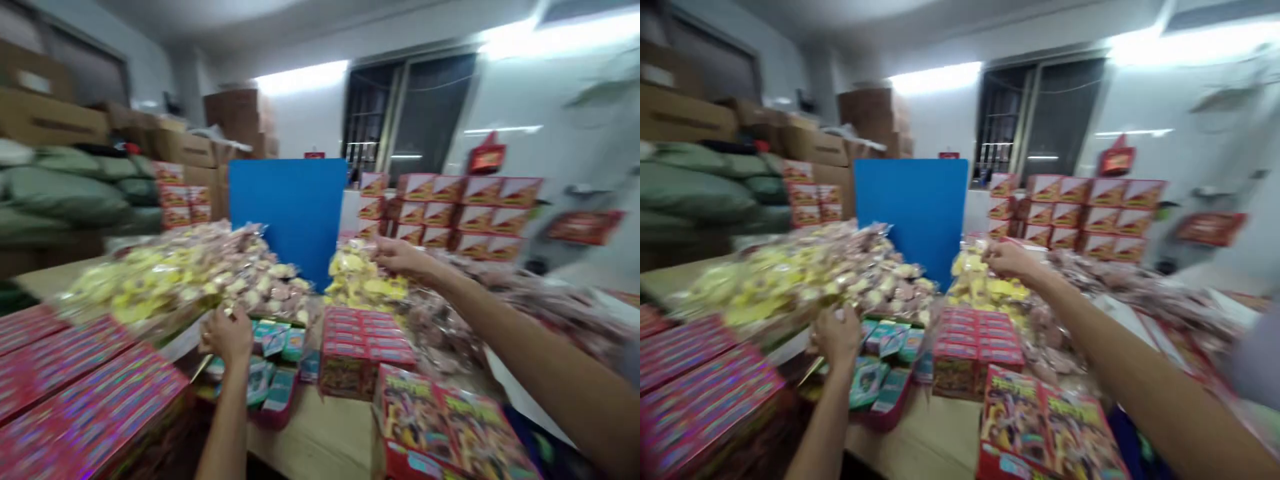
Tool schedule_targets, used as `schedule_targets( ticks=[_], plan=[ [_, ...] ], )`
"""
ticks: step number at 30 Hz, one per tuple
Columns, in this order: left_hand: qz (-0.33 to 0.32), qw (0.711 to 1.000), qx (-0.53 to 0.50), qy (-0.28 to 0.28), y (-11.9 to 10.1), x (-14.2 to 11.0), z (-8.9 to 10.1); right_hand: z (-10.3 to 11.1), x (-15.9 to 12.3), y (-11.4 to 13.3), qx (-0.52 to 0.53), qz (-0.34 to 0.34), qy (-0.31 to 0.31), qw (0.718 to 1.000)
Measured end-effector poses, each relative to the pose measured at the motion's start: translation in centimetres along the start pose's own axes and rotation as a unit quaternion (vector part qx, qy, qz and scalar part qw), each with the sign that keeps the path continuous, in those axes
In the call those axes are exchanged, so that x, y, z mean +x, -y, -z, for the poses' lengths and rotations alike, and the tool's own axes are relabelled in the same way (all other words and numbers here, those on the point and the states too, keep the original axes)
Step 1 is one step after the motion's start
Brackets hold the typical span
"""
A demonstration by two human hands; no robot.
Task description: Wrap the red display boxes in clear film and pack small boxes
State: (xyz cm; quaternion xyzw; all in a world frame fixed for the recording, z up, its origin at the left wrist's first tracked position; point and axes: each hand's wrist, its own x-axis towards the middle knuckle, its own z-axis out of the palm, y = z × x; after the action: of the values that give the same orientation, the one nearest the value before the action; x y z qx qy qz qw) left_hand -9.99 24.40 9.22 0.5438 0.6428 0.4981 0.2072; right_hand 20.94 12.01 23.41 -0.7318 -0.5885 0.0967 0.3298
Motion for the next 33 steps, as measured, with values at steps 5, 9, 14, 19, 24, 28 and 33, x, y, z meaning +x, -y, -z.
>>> schedule_targets(
  ticks=[5, 9, 14, 19, 24, 28, 33],
  plan=[
    [-0.178, 0.916, -0.312, 0.179, -7.2, -5.5, 2.4, 3.2, -7.0, 4.1, -0.004, -0.023, 0.017, 1.000],
    [-0.231, 0.822, -0.376, 0.361, -13.7, -10.4, 5.6, 5.3, -12.8, 8.0, -0.094, 0.130, 0.076, 0.984],
    [-0.240, 0.774, -0.355, 0.466, -17.3, -13.0, 7.7, 8.2, -17.9, 8.2, -0.144, 0.202, 0.135, 0.959],
    [-0.187, 0.783, -0.369, 0.464, -15.6, -13.4, 7.5, 10.4, -21.0, 2.1, -0.084, 0.097, 0.192, 0.973],
    [-0.026, 0.741, -0.303, 0.599, -12.4, -15.1, 5.0, 9.5, -24.1, -3.4, 0.062, -0.035, 0.131, 0.989],
    [0.138, 0.698, -0.305, 0.633, -10.2, -17.3, 3.1, 6.7, -26.5, -5.6, 0.128, -0.091, 0.021, 0.987],
    [0.232, 0.705, -0.315, 0.592, -8.6, -19.3, 2.1, 3.4, -28.3, -8.4, 0.175, -0.127, 0.042, 0.975]
  ],
)
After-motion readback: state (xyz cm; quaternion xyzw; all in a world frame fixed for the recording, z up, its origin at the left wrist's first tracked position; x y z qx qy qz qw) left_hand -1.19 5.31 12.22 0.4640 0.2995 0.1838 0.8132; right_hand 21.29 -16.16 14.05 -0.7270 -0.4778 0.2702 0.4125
